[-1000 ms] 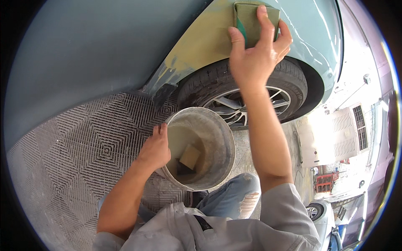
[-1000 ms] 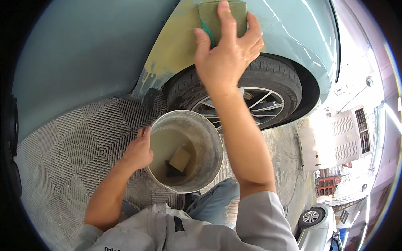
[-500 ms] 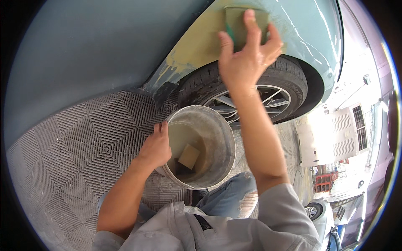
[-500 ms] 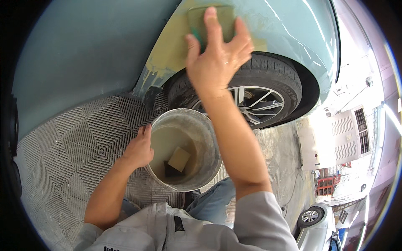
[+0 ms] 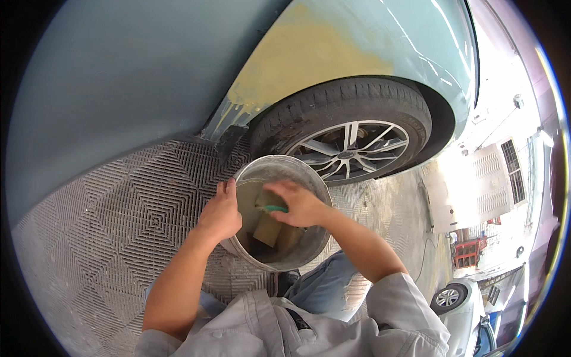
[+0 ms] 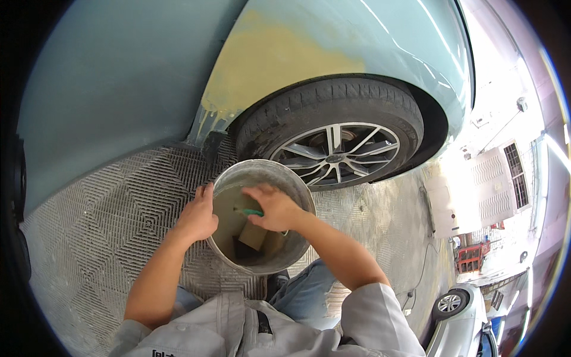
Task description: The person sands the rear wheel arch of a light blue car using a sanding block and water from a bucket. They repeatedly wet the block and sand the surface, occasionally wiping the area with their hand to check progress.
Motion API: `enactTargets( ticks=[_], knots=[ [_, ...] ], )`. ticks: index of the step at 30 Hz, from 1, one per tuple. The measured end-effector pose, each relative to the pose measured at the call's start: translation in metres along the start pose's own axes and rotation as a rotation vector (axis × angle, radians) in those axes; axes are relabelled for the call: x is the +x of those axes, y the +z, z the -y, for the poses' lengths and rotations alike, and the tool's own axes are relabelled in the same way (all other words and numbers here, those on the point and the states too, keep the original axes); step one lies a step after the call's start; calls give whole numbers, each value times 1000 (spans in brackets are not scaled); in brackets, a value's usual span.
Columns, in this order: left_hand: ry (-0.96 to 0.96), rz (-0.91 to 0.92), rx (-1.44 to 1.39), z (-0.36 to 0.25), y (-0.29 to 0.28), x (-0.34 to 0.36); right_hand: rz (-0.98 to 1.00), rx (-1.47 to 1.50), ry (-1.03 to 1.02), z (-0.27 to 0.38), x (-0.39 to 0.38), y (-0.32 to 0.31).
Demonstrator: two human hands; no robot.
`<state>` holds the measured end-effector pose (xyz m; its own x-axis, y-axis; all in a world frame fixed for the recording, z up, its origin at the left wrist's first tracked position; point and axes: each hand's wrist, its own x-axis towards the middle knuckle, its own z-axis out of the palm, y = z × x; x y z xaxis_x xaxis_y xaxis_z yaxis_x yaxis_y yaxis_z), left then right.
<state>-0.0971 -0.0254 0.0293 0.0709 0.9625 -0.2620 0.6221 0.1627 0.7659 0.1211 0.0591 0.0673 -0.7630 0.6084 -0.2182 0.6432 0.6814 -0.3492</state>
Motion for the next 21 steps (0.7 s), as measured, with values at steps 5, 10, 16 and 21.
enactTargets(
  ticks=[5, 10, 16, 21],
  knots=[
    [56, -71, 12, 3, 4, 0, 475, 103, 345, -52, 42, 92],
    [77, -116, 24, 5, 9, -2, 544, -212, 436, -55, 55, 164],
    [99, -175, 64, 7, 11, -1, 369, 331, 492, -87, 48, 116],
    [162, -440, -27, 3, 11, 4, 178, 1511, 624, -87, 29, 47]
  ],
)
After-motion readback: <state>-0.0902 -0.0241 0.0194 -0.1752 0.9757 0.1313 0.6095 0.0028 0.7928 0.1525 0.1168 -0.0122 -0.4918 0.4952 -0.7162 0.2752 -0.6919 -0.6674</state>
